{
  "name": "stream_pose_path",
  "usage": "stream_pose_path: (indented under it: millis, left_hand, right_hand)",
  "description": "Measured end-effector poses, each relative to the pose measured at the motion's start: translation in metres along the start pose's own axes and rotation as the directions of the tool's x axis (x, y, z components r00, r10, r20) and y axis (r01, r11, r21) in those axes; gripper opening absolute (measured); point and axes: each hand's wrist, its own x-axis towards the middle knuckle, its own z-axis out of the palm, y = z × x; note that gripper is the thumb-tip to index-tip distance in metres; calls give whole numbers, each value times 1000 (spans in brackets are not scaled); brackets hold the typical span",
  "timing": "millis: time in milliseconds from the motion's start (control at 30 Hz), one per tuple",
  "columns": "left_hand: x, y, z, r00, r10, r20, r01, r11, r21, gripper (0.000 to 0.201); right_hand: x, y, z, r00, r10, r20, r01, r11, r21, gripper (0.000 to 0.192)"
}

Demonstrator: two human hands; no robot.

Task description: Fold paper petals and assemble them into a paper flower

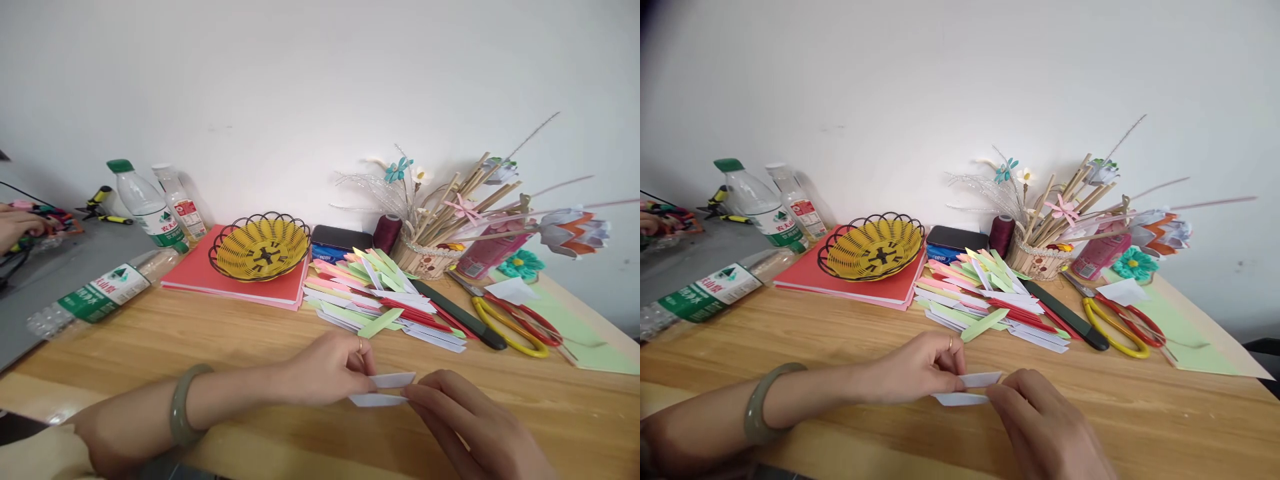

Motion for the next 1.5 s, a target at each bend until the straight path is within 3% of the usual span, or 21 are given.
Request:
stream_pose_path:
  millis: [200,367,500,633,767,833,967,1100,1233,1333,1500]
  left_hand:
    - [-4,4,7,998,-57,14,58,994,-89,6]
    - [-12,10,12,996,59,-65,-49,988,145,12]
    - [-16,14,9,991,123,-50,-108,965,237,12]
    - [-21,20,4,997,81,5,-79,958,274,12]
    - [-22,27,1,999,43,33,-51,954,294,12]
    - [-21,29,0,998,33,57,-44,975,216,11]
    - [-18,32,-5,994,30,105,-32,999,22,11]
    - [-17,33,-9,987,70,145,-76,996,36,14]
    - [-14,29,-9,960,-9,279,13,1000,-12,23]
    - [-12,27,-9,950,-27,310,31,1000,-7,24]
    - [-13,30,-12,970,63,237,-135,944,301,24]
  right_hand:
    - [8,-2,4,986,154,-66,-154,988,6,10]
    - [11,5,8,960,253,-118,-255,967,3,17]
    - [14,12,7,927,318,-198,-310,948,71,33]
    - [16,16,5,948,276,-159,-255,957,138,42]
    - [15,11,4,940,213,-265,-195,976,93,39]
    - [16,6,1,938,114,-326,-104,993,48,32]
    - [20,-1,-8,945,-79,-317,88,996,15,20]
    - [24,1,-6,918,61,-391,-25,995,96,18]
    - [25,4,2,912,157,-378,-111,984,140,20]
    - [26,5,3,920,154,-360,-119,986,117,22]
    - [27,5,-3,970,13,-241,-34,996,-82,29]
